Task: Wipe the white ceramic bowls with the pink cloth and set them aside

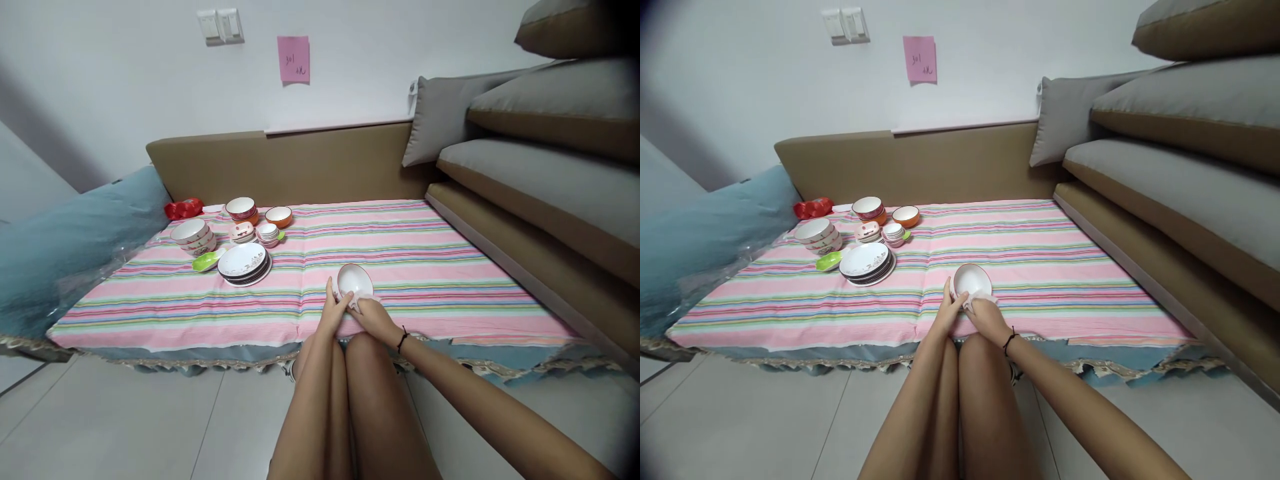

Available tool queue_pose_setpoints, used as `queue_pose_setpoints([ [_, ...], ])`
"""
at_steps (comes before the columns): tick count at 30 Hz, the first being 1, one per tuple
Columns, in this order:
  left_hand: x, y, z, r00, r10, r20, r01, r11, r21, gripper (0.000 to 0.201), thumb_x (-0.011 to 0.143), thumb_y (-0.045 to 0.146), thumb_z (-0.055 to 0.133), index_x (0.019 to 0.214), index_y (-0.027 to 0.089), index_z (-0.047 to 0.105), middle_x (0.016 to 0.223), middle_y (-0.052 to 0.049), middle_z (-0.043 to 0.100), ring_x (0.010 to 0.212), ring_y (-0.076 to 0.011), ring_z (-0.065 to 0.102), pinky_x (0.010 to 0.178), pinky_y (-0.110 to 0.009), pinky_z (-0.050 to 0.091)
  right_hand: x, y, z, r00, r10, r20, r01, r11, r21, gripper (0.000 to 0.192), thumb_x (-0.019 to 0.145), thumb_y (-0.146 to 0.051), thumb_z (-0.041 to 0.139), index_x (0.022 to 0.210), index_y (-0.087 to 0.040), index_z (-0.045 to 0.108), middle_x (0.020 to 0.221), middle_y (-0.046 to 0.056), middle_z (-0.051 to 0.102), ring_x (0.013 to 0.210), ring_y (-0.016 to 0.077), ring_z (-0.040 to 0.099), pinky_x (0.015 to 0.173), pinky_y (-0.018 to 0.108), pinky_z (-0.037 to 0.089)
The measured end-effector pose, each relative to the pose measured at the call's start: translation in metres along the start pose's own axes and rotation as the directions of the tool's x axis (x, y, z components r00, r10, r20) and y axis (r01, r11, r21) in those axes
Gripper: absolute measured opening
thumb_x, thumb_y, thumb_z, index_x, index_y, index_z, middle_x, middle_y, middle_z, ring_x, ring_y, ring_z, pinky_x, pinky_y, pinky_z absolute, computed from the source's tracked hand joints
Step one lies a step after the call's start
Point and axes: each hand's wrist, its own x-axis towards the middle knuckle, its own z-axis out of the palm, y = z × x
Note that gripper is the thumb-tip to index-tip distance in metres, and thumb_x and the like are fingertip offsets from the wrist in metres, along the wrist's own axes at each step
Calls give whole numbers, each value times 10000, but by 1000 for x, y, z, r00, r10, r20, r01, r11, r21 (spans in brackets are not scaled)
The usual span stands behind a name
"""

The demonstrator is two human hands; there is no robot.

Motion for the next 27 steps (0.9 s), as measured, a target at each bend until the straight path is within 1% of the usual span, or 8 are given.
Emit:
queue_pose_setpoints([
  [2,-1,3,2,998,66,-1,-66,998,16,717,798,426,592,1433,225,329,1540,-73,278,1423,-231,240,1157,-368,220,-4,0,1,1000,4,-6,-4,998,61,467,994,-329,249,987,-120,666,897,105,726,780,182,677,677,257,504],
  [6,0,7,2,992,113,-48,-110,992,56,578,844,406,524,1385,234,414,1498,-55,369,1401,-213,293,1163,-376,203,-16,22,4,987,-151,-49,154,987,50,355,933,-236,414,1224,-119,581,1249,132,620,1199,241,542,1035,378,394],
  [9,2,6,1,993,118,-32,-116,992,52,604,833,411,546,1391,231,400,1503,-66,358,1400,-218,294,1165,-372,196,-15,34,6,989,-145,-21,145,989,3,405,875,-119,461,1269,-80,547,1378,153,510,1331,267,405,1139,434,249],
  [13,3,0,1,998,19,-56,-20,1000,-8,789,796,446,605,1455,197,249,1542,-113,258,1418,-242,247,1151,-366,223,1,19,4,999,-44,9,43,991,125,326,944,-219,392,1098,-76,642,1156,178,660,1125,248,596,984,351,426],
  [17,5,-4,-1,998,61,11,-62,998,12,670,830,473,545,1397,169,358,1475,-127,384,1369,-244,344,1144,-373,241,6,1,-1,1000,-3,7,2,983,182,500,998,-338,216,970,-117,664,863,108,727,756,181,681,668,254,506],
  [19,6,-4,-3,997,76,-32,-74,996,54,605,864,487,472,1364,154,409,1454,-132,415,1366,-241,350,1149,-378,226,2,3,-4,999,-38,27,33,985,172,407,974,-330,331,948,-114,675,877,109,731,791,196,684,711,267,514],
  [23,8,-4,-4,996,40,-81,-34,997,73,618,870,493,448,1376,142,388,1473,-141,384,1385,-235,317,1150,-369,222,-2,18,-5,996,-87,36,83,991,106,290,837,-64,484,1058,-97,669,1222,148,636,1190,241,554,1033,324,388],
  [27,7,-9,-1,996,5,-88,-2,1000,30,776,813,492,556,1438,139,264,1535,-145,260,1424,-240,228,1158,-352,201,7,10,-3,1000,-19,25,16,996,83,302,880,-86,402,984,-76,686,1053,188,697,1017,256,645,904,326,466],
])
